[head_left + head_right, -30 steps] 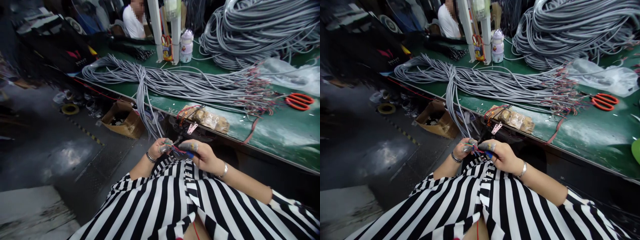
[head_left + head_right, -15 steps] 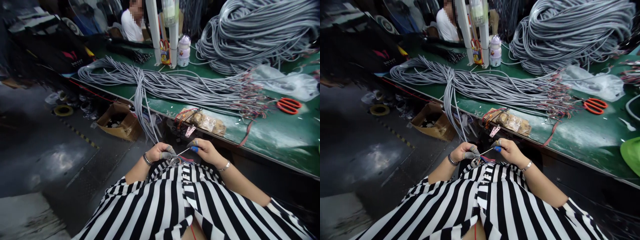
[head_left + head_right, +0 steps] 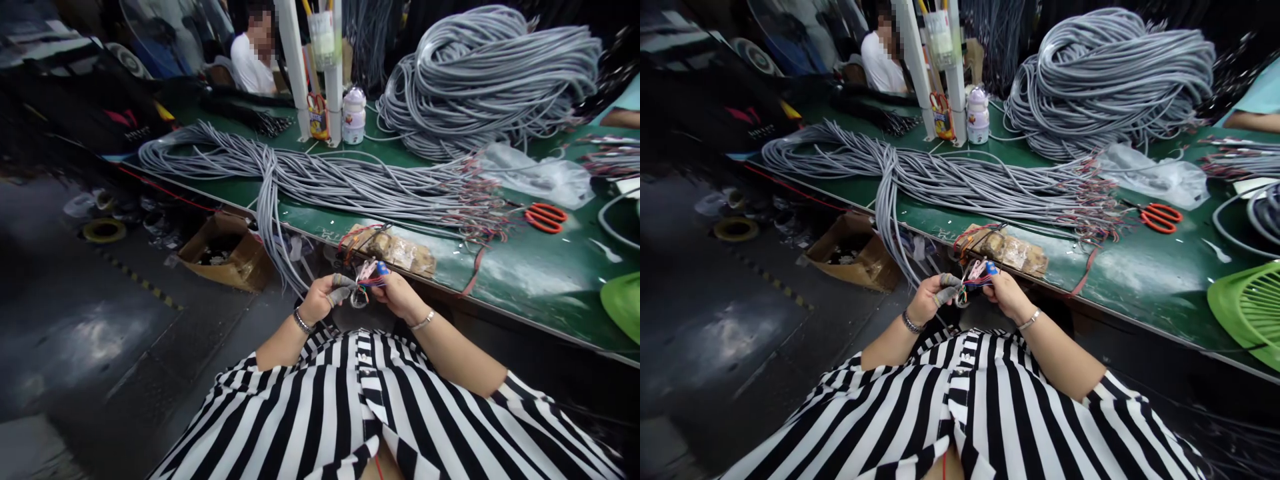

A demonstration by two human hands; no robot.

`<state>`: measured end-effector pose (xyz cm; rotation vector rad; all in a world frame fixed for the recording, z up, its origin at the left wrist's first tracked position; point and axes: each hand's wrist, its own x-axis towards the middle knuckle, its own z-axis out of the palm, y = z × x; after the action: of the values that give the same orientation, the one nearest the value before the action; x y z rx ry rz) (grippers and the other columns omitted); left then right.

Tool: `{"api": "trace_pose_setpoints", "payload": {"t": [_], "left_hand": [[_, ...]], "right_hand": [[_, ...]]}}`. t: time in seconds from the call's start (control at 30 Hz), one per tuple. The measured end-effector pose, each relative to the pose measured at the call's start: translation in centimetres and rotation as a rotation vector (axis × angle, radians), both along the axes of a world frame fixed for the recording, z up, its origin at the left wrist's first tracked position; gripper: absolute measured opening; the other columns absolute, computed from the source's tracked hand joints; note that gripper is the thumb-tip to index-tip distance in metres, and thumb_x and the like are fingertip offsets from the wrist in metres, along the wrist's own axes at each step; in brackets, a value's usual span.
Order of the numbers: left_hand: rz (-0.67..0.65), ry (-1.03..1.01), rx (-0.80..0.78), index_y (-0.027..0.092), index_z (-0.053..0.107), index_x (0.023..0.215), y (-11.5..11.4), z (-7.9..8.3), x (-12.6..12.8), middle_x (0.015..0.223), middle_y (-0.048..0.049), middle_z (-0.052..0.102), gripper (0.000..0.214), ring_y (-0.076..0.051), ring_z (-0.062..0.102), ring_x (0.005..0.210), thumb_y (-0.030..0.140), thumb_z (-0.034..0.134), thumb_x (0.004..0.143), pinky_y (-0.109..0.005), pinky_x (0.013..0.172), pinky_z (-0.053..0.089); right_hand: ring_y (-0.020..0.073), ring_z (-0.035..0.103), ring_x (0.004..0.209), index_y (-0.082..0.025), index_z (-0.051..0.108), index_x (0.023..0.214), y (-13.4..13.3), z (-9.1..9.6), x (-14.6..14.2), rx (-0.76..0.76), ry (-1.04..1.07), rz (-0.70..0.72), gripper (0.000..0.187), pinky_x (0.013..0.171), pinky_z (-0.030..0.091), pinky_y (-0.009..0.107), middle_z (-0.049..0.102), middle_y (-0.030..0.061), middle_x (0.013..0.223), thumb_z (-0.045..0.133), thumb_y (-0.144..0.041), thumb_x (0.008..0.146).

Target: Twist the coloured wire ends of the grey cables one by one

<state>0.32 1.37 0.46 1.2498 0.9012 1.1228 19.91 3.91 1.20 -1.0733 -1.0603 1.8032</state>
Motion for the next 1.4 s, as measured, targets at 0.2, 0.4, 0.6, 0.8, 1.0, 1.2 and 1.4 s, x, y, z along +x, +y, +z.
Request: {"api": "trace_pose_setpoints", "payload": {"t": [0.2, 0.4, 0.6, 0.8, 1.0, 1.2, 1.4], "left_hand": [[0.012, 0.030, -0.032, 0.012, 0.072, 0.088, 0.4, -0.4, 0.6, 0.068, -0.0014, 0.065, 0.036, -0.005, 0.049, 0.050, 0.043, 0.078, 0.071, -0.018, 0.048, 0.042], [0.010, 0.026, -0.057, 0.012, 0.072, 0.086, 0.7, -0.6, 0.8, 0.066, -0.0012, 0.064, 0.041, -0.005, 0.047, 0.050, 0.048, 0.078, 0.069, -0.017, 0.046, 0.039], [-0.032, 0.057, -0.087, 0.011, 0.071, 0.089, 0.8, -1.0, 1.1, 0.065, -0.0012, 0.064, 0.044, -0.006, 0.045, 0.049, 0.050, 0.077, 0.069, -0.019, 0.046, 0.037], [-0.094, 0.083, -0.100, 0.010, 0.072, 0.088, 0.9, -1.2, 0.9, 0.064, -0.0006, 0.062, 0.044, -0.005, 0.043, 0.048, 0.050, 0.077, 0.069, -0.018, 0.045, 0.034], [-0.186, 0.105, -0.075, 0.010, 0.072, 0.086, 0.4, -0.9, -0.4, 0.065, -0.0017, 0.061, 0.038, -0.006, 0.045, 0.050, 0.047, 0.074, 0.074, -0.017, 0.046, 0.035], [-0.287, 0.093, -0.028, 0.010, 0.073, 0.082, -1.8, 0.2, -1.8, 0.072, -0.0067, 0.064, 0.036, -0.013, 0.058, 0.063, 0.046, 0.073, 0.076, -0.022, 0.058, 0.047], [-0.179, 0.061, -0.049, 0.011, 0.072, 0.081, -3.6, -0.2, -2.8, 0.068, -0.0042, 0.063, 0.031, -0.011, 0.058, 0.059, 0.042, 0.075, 0.075, -0.021, 0.056, 0.048]], "right_hand": [[0.0043, 0.023, 0.041, -0.018, 0.049, 0.068, 1.1, -0.4, -0.8, -0.153, 0.189, -0.024, 0.058, 0.037, 0.014, 0.018, 0.036, -0.0084, 0.046, 0.068, -0.073, 0.066], [0.0034, 0.022, 0.039, -0.017, 0.050, 0.063, 1.3, -0.5, -1.6, -0.118, 0.267, -0.146, 0.055, 0.035, 0.016, 0.019, 0.038, -0.0073, 0.046, 0.073, -0.066, 0.066], [0.0036, 0.020, 0.038, -0.018, 0.051, 0.058, 1.4, -0.5, -2.1, -0.079, 0.283, -0.195, 0.053, 0.033, 0.017, 0.019, 0.032, -0.0082, 0.042, 0.074, -0.064, 0.067], [0.0031, 0.022, 0.036, -0.018, 0.048, 0.059, 1.0, -0.7, -2.0, -0.096, 0.291, -0.149, 0.057, 0.032, 0.018, 0.018, 0.032, -0.0089, 0.042, 0.071, -0.071, 0.065], [0.0038, 0.025, 0.036, -0.019, 0.055, 0.075, 0.7, -1.4, -1.4, -0.199, 0.311, -0.167, 0.056, 0.031, 0.017, 0.019, 0.050, -0.0049, 0.053, 0.066, -0.073, 0.067], [0.0029, 0.025, 0.040, -0.017, 0.058, 0.076, 0.3, -2.3, -0.2, -0.280, 0.258, -0.197, 0.050, 0.032, 0.012, 0.017, 0.062, 0.0006, 0.070, 0.070, -0.066, 0.069], [0.0031, 0.023, 0.042, -0.015, 0.060, 0.073, -0.3, -2.9, 0.7, -0.248, 0.238, -0.114, 0.043, 0.035, 0.009, 0.017, 0.055, -0.0018, 0.062, 0.076, -0.055, 0.065]]}}
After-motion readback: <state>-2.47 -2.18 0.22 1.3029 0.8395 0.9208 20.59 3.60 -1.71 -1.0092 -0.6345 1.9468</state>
